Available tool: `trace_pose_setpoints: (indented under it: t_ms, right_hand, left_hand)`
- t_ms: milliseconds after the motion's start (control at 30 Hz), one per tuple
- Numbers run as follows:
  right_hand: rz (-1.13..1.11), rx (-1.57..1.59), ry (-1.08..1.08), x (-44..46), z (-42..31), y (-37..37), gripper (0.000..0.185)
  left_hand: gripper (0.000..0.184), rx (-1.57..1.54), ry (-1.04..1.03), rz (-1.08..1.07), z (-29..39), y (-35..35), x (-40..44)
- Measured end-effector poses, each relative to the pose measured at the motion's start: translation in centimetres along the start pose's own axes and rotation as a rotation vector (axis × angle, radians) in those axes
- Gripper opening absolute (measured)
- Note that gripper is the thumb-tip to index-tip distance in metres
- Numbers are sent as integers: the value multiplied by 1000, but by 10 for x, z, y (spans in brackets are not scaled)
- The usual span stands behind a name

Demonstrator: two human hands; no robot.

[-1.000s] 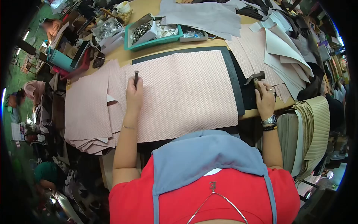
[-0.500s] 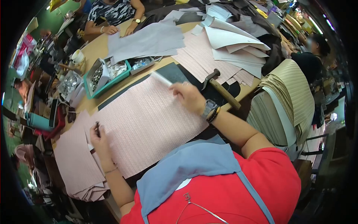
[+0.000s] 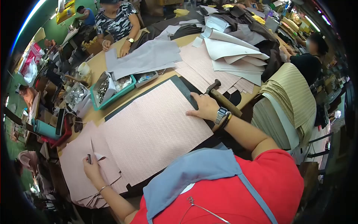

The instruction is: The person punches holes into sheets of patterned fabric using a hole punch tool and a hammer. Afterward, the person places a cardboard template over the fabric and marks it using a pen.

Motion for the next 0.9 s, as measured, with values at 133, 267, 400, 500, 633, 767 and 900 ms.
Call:
trace_pose_setpoints:
  t_ms: [133, 267, 400, 500, 633, 767, 900]
  right_hand:
    - [197, -12, -86, -11, -2, -10, 71]
    - [312, 29, 23, -26, -32, -15, 51]
    - [319, 443, 72, -15, -35, -14, 36]
    - [346, 611, 156, 3, -21, 0, 35]
    - [499, 411, 151, 36, 35, 74, 36]
    - [761, -132, 65, 83, 168, 173, 40]
    - [997, -525, -22, 82, 210, 221, 34]
  left_hand:
    - [33, -10, -171, -27, 19, 0, -10]
    - [30, -206, -184, 27, 21, 11, -7]
    - [32, -765, -74, 59, -16, 11, 15]
    - [34, -1016, -5, 13, 28, 15, 2]
    - [41, -1317, 18, -18, 105, 6, -27]
    - [44, -1528, -11, -232, 184, -29, -61]
    - [48, -1661, 71, -515, 255, -98, -99]
Point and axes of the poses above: each hand's wrist, its own x-axis towards the middle knuckle, its own y-axis out of the back of the hand, z = x × y, the point moved 6 cm from there along x, towards the middle knuckle, and after that the axes turned 14 degrees about -x, right-handed, at the moved point
